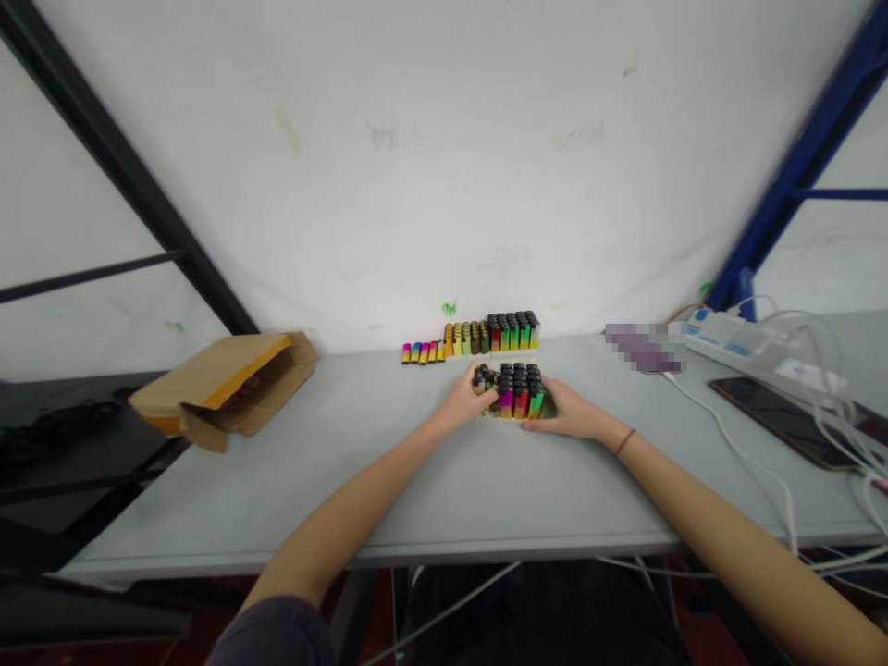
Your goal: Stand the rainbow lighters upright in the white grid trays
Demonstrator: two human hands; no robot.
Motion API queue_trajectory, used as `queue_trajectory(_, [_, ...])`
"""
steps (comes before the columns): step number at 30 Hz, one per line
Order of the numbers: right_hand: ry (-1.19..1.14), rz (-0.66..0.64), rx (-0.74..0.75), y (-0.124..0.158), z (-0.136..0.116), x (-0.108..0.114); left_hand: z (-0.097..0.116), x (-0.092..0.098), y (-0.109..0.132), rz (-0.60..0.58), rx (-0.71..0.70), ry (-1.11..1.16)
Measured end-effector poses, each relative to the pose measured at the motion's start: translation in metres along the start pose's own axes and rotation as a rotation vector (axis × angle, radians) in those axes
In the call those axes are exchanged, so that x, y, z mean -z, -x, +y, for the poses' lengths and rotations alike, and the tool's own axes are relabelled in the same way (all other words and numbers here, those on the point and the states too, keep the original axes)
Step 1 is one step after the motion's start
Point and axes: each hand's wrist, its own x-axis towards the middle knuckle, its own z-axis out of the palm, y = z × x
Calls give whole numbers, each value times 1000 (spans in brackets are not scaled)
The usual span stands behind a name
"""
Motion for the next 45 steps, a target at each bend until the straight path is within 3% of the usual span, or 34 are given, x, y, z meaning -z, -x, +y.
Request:
queue_trajectory(4, [-14, 4, -4, 0, -1, 0, -2, -4, -4, 93, 23, 65])
queue_trajectory(8, [-24, 0, 1, 0, -4, 0, 0, 0, -14, 271, 100, 264])
queue_trajectory(12, [16, -21, -32, 0, -5, 2, -1, 31, -30, 497, 324, 495])
queue_trajectory(14, [37, -26, -46, 0, -5, 2, -6, 60, -34, 516, 436, 506])
queue_trajectory(17, [36, -14, -30, 0, -5, 3, -21, 105, -30, 453, 591, 214])
queue_trajectory(19, [28, -15, -24, 1, -4, 3, -31, 126, -22, 418, 577, -172])
queue_trajectory(20, [28, -18, -30, 1, -4, 3, -35, 132, -18, 419, 569, -255])
queue_trajectory(23, [34, -16, -55, 1, -4, 3, -39, 125, -10, 386, 528, -494])
queue_trajectory(27, [28, -15, -40, 1, -4, 3, -30, 85, -10, 247, 441, -927])
queue_trajectory(30, [36, -25, -38, 1, -5, 3, -22, 66, -12, 220, 440, -1042])
queue_trajectory(41, [28, -8, -30, 1, -6, 3, 7, 81, -4, 151, 555, -1189])
queue_trajectory(45, [30, -15, -24, 1, -6, 3, 9, 82, -4, 105, 608, -1164])
